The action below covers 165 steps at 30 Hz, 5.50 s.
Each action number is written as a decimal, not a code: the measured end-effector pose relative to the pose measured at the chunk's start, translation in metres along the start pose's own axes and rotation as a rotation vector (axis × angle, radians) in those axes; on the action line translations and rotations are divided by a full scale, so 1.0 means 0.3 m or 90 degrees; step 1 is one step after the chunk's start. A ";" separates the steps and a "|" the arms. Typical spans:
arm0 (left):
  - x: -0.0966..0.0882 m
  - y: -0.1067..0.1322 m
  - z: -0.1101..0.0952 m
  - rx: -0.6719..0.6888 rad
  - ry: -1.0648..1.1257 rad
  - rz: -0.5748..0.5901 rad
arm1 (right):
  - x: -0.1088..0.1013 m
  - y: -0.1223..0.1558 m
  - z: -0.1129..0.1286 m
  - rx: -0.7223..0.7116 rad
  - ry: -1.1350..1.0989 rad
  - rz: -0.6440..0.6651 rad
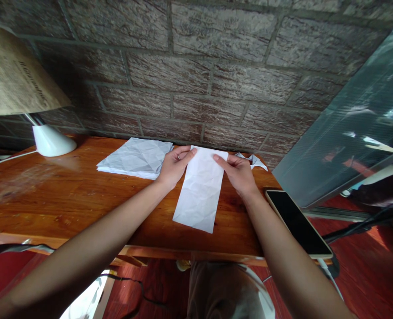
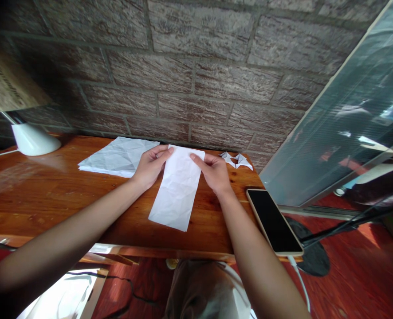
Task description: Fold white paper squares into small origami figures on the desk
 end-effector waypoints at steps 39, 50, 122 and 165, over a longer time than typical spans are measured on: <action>-0.063 -0.030 -0.074 0.097 -0.302 0.297 | -0.022 -0.007 0.007 0.034 0.006 -0.063; -0.060 -0.022 -0.064 0.045 -0.277 0.310 | -0.011 0.005 0.022 0.079 -0.056 -0.085; -0.056 -0.024 -0.081 -0.012 -0.346 0.279 | -0.004 0.027 0.028 0.193 -0.081 0.052; -0.028 0.004 -0.085 0.075 -0.386 0.195 | 0.011 0.020 0.051 0.004 0.004 -0.133</action>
Point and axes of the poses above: each hand's wrist, its own y-axis away from the middle knuckle, its own x-axis out of the palm, z = x × y, the point moved 1 cm from there along -y, towards the middle knuckle, and after that the axes turned 8 degrees about y, right-handed, at the moved point
